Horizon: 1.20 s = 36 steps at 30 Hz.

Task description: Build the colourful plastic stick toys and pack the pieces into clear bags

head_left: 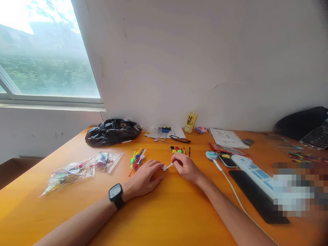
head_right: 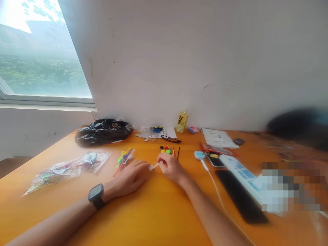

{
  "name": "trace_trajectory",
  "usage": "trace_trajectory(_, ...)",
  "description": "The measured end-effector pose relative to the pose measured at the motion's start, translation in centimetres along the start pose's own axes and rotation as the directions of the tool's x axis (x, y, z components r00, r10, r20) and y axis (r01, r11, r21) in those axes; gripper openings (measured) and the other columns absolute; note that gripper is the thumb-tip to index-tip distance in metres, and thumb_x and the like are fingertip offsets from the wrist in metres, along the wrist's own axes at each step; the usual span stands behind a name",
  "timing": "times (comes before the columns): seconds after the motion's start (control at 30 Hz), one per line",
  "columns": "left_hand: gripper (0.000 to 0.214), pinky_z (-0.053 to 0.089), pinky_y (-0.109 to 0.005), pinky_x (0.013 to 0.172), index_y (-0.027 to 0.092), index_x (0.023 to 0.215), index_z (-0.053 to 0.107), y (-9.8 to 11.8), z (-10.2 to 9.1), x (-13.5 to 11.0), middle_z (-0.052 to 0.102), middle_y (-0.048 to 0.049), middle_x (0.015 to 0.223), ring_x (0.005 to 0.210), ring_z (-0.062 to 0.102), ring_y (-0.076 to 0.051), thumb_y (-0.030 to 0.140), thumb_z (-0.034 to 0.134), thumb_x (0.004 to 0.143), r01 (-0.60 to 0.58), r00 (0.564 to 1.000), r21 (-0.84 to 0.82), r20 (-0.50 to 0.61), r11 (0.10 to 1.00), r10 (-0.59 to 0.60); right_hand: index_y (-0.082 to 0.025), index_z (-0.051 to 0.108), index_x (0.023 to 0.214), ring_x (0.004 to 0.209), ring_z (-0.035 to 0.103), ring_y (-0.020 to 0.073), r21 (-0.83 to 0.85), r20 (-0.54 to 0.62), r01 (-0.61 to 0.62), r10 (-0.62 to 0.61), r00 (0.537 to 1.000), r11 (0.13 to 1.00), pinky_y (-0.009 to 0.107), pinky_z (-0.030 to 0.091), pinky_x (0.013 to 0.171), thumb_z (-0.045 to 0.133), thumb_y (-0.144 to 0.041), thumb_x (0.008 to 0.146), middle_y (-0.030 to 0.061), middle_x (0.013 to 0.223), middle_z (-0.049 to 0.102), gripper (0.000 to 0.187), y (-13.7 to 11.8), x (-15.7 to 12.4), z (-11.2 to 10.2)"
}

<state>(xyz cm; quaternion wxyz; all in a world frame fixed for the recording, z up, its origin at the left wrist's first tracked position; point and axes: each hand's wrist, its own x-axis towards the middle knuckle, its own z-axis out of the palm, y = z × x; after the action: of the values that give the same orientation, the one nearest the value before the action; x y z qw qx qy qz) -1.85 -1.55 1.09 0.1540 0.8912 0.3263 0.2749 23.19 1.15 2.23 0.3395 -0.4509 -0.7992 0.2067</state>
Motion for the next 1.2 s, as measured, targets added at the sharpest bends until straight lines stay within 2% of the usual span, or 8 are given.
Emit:
trace_trajectory(0.1, 0.019, 0.051, -0.038, 0.089, 0.023, 0.116, 0.064, 0.1, -0.1, 0.2, 0.069, -0.0083, 0.109, 0.101, 0.064, -0.025, 0.029, 0.057, 0.099, 0.002, 1.000, 0.006, -0.002, 1.000, -0.002, -0.021, 0.067, 0.084, 0.075, 0.059, 0.0171, 0.171, -0.007, -0.060, 0.062, 0.998, 0.983, 0.027, 0.045, 0.069, 0.051, -0.020, 0.091, 0.0025, 0.084, 0.068, 0.017, -0.1, 0.1, 0.3)
trace_trajectory(0.2, 0.015, 0.049, -0.035, 0.083, 0.023, 0.108, 0.065, 0.2, -0.3, 0.3, 0.070, -0.0066, 0.100, 0.093, 0.064, -0.023, 0.034, 0.057, 0.101, -0.011, 1.000, -0.009, -0.005, 1.000, 0.011, -0.020, 0.070, 0.088, 0.080, 0.064, 0.0176, 0.347, 0.091, -0.132, 0.107, 0.990, 0.928, 0.028, 0.049, 0.074, 0.057, -0.024, 0.089, 0.0033, 0.088, 0.071, 0.013, 0.0, 0.1, 1.0)
trace_trajectory(0.3, 0.019, 0.047, -0.033, 0.079, 0.022, 0.102, 0.066, 0.2, -0.3, 0.3, 0.069, -0.0049, 0.091, 0.085, 0.063, -0.020, 0.038, 0.055, 0.104, -0.021, 1.000, -0.029, -0.018, 0.999, 0.020, -0.019, 0.070, 0.089, 0.078, 0.065, 0.0164, 0.410, 0.158, -0.206, 0.154, 0.975, 0.889, 0.027, 0.050, 0.072, 0.066, -0.025, 0.082, 0.0029, 0.089, 0.072, 0.010, 0.0, -0.1, 2.2)
trace_trajectory(0.47, 0.022, 0.045, -0.032, 0.076, 0.021, 0.097, 0.066, 0.1, -0.1, 0.4, 0.069, -0.0041, 0.087, 0.080, 0.061, -0.019, 0.038, 0.054, 0.105, -0.028, 0.999, -0.029, -0.024, 0.999, 0.027, -0.018, 0.068, 0.084, 0.061, 0.054, 0.0119, 0.424, 0.167, -0.292, 0.243, 0.956, 0.857, 0.022, 0.040, 0.055, 0.068, -0.023, 0.073, -0.0008, 0.074, 0.066, 0.012, -0.3, -0.2, 3.3)
trace_trajectory(0.67, 0.021, 0.046, -0.033, 0.075, 0.022, 0.099, 0.067, 0.0, 0.2, 0.2, 0.070, -0.0057, 0.089, 0.084, 0.063, -0.020, 0.038, 0.055, 0.104, -0.021, 0.999, 0.000, -0.031, 1.000, 0.021, -0.020, 0.066, 0.082, 0.054, 0.049, 0.0117, 0.453, 0.187, -0.382, 0.333, 0.924, 0.805, 0.023, 0.037, 0.052, 0.061, -0.021, 0.072, -0.0035, 0.062, 0.061, 0.012, -0.5, -0.1, 3.0)
trace_trajectory(0.83, 0.016, 0.049, -0.035, 0.079, 0.023, 0.106, 0.067, 0.0, 0.2, 0.2, 0.072, -0.0072, 0.098, 0.090, 0.065, -0.023, 0.034, 0.057, 0.101, -0.022, 0.999, 0.027, -0.034, 0.999, 0.023, -0.018, 0.067, 0.080, 0.056, 0.049, 0.0118, 0.390, 0.167, -0.338, 0.295, 0.941, 0.857, 0.023, 0.037, 0.054, 0.064, -0.021, 0.070, -0.0043, 0.061, 0.058, 0.011, -0.3, 0.0, 2.8)
trace_trajectory(0.97, 0.018, 0.051, -0.037, 0.087, 0.025, 0.114, 0.066, 0.5, 0.2, 0.3, 0.073, -0.0071, 0.112, 0.098, 0.066, -0.024, 0.027, 0.056, 0.100, -0.073, 0.997, 0.043, -0.009, 0.996, 0.073, -0.018, 0.067, 0.082, 0.057, 0.048, 0.0117, 0.397, 0.179, -0.332, 0.282, 0.943, 0.856, 0.023, 0.036, 0.055, 0.066, -0.024, 0.071, -0.0045, 0.062, 0.057, 0.012, -0.1, 0.1, 2.8)
trace_trajectory(1.2, 0.014, 0.053, -0.035, 0.087, 0.025, 0.109, 0.066, 0.9, 0.4, 0.5, 0.074, -0.0049, 0.107, 0.097, 0.068, -0.022, 0.023, 0.058, 0.098, -0.029, 1.000, 0.014, -0.005, 0.999, 0.030, -0.017, 0.069, 0.083, 0.069, 0.055, 0.0134, 0.294, 0.119, -0.293, 0.269, 0.956, 0.910, 0.023, 0.041, 0.060, 0.064, -0.020, 0.074, -0.0004, 0.075, 0.064, 0.011, 0.6, 0.0, 3.2)
